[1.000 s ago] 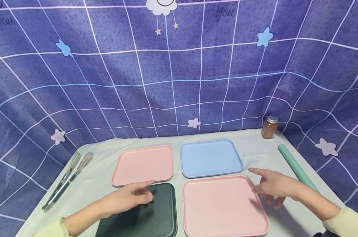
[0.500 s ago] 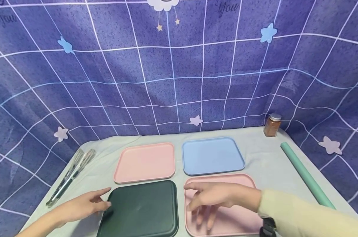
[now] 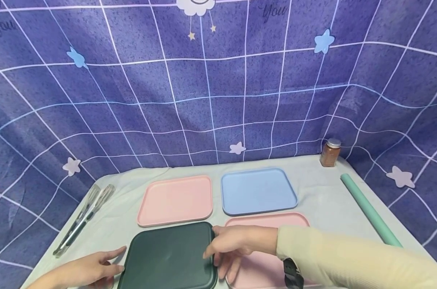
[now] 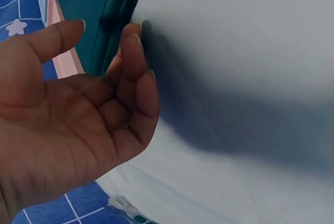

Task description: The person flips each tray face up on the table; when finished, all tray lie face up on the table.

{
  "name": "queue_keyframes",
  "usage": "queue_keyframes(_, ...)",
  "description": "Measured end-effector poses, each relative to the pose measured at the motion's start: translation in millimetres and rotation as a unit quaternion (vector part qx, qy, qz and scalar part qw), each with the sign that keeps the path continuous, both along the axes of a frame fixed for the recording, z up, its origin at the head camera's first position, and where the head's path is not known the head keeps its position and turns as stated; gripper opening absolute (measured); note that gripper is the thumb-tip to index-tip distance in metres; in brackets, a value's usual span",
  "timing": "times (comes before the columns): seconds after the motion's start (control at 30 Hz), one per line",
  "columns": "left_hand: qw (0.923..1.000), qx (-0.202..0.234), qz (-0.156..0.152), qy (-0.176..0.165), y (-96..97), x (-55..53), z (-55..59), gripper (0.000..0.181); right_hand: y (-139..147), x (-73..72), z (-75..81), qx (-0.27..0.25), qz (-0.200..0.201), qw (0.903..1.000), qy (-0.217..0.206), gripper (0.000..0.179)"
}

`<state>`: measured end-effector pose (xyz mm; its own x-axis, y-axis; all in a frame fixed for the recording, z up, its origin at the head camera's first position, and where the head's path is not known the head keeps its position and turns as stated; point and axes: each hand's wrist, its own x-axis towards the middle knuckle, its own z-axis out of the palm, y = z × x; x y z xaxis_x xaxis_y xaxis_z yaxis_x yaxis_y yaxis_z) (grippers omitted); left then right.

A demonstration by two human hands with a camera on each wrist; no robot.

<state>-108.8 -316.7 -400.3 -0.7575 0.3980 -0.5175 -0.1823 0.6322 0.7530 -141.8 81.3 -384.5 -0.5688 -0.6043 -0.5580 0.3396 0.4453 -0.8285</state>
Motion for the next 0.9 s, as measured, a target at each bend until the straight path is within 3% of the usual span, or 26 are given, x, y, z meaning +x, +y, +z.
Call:
queue_keyframes(0.23, 0.9983, 0.030, -0.048, -0.010, -10.5, -0.3, -4.9, 0.076, -6, -6.2, -3.1, 0.021, 0.014, 0.9994, -0.022, 0.090)
queue_keyframes(0.4, 0.9963, 0.044, -0.072, -0.010, -18.5, -0.7, -10.2, 0.074, -9, -11.8, -6.5, 0.032, 0.017, 0.9989, -0.028, 0.074)
queue_keyframes(0.5, 0.9937, 0.075, -0.076, -0.036, -22.7, -2.7, -14.5, 0.073, -10, -12.6, -8.0, 0.039, 0.012, 0.9989, -0.025, 0.066)
queue_keyframes(0.63, 0.9855, 0.134, -0.067, -0.080, -25.7, -5.5, -20.9, 0.073, -12, -11.8, -7.8, 0.049, 0.006, 0.9987, -0.015, 0.054)
queue_keyframes(0.77, 0.9714, 0.194, -0.062, -0.122, -29.3, -6.3, -27.2, 0.072, -14, -12.1, -6.1, 0.053, 0.016, 0.9984, -0.013, 0.042)
queue_keyframes(0.87, 0.9595, 0.230, -0.069, -0.147, -33.0, -6.1, -32.0, 0.070, -15, -13.0, -4.7, 0.052, 0.031, 0.9980, -0.015, 0.035)
queue_keyframes(0.9, 0.9598, 0.230, -0.072, -0.143, -34.3, -5.9, -33.4, 0.070, -15, -13.3, -4.5, 0.051, 0.034, 0.9980, -0.015, 0.033)
